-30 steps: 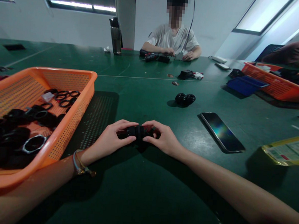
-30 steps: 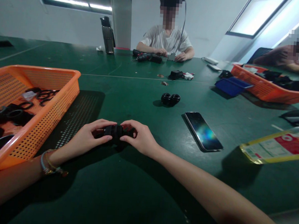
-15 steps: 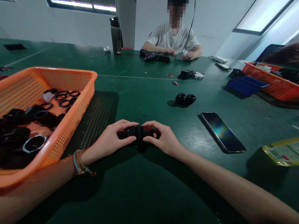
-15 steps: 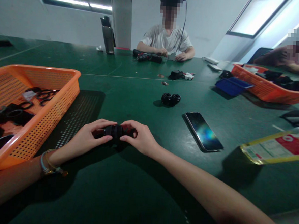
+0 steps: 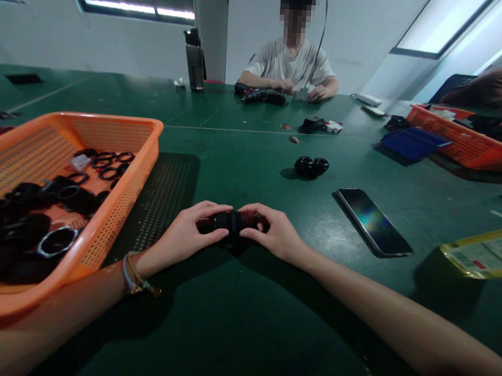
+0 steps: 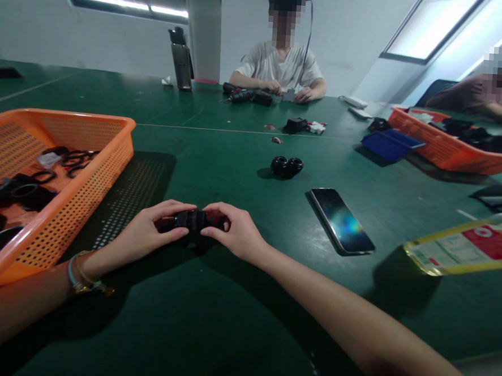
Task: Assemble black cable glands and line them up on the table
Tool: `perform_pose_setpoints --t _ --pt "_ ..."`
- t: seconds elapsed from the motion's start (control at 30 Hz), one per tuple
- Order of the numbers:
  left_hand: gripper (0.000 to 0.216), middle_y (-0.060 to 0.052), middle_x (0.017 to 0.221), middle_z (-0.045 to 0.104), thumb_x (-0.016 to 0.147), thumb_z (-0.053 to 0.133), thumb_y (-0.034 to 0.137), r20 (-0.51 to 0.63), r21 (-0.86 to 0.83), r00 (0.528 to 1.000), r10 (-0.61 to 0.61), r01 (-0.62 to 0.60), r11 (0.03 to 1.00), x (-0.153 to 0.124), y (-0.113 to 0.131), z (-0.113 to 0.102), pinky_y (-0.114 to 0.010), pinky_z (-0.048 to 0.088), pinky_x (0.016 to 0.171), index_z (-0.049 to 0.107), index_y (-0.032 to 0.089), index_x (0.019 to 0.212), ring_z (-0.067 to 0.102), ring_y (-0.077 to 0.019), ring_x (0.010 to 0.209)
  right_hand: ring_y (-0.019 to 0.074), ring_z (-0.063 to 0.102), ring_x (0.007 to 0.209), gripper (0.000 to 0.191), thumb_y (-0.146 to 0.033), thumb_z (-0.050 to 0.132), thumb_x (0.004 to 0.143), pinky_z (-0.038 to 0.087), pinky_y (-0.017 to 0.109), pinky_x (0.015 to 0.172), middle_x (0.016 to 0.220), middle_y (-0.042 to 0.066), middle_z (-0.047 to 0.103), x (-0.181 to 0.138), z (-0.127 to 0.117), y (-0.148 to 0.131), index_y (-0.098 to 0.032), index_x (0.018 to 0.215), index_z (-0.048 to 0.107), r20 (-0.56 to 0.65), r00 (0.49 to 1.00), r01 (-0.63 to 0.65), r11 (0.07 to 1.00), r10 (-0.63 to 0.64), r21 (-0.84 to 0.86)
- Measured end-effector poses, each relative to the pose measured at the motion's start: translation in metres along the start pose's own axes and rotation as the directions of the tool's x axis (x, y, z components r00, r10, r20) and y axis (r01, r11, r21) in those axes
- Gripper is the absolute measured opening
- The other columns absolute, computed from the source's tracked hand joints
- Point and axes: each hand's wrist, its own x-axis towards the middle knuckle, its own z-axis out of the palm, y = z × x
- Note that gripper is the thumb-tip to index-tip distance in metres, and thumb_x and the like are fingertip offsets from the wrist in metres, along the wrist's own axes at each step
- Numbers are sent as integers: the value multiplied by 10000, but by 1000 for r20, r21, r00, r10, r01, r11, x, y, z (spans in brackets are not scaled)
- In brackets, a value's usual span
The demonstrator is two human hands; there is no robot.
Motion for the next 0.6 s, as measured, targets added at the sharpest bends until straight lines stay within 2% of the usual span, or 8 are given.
perform_pose_setpoints --t 0.6 --pt "382 -64 1031 611 716 620 318 -3 2 1000 6 -6 1000 1 0 1 -325 528 816 646 182 1072 615 -189 924 68 417 537 264 -157 660 731 337 211 515 851 8 666 1 0 -2 -169 992 616 2 1000 -11 1000 11 -12"
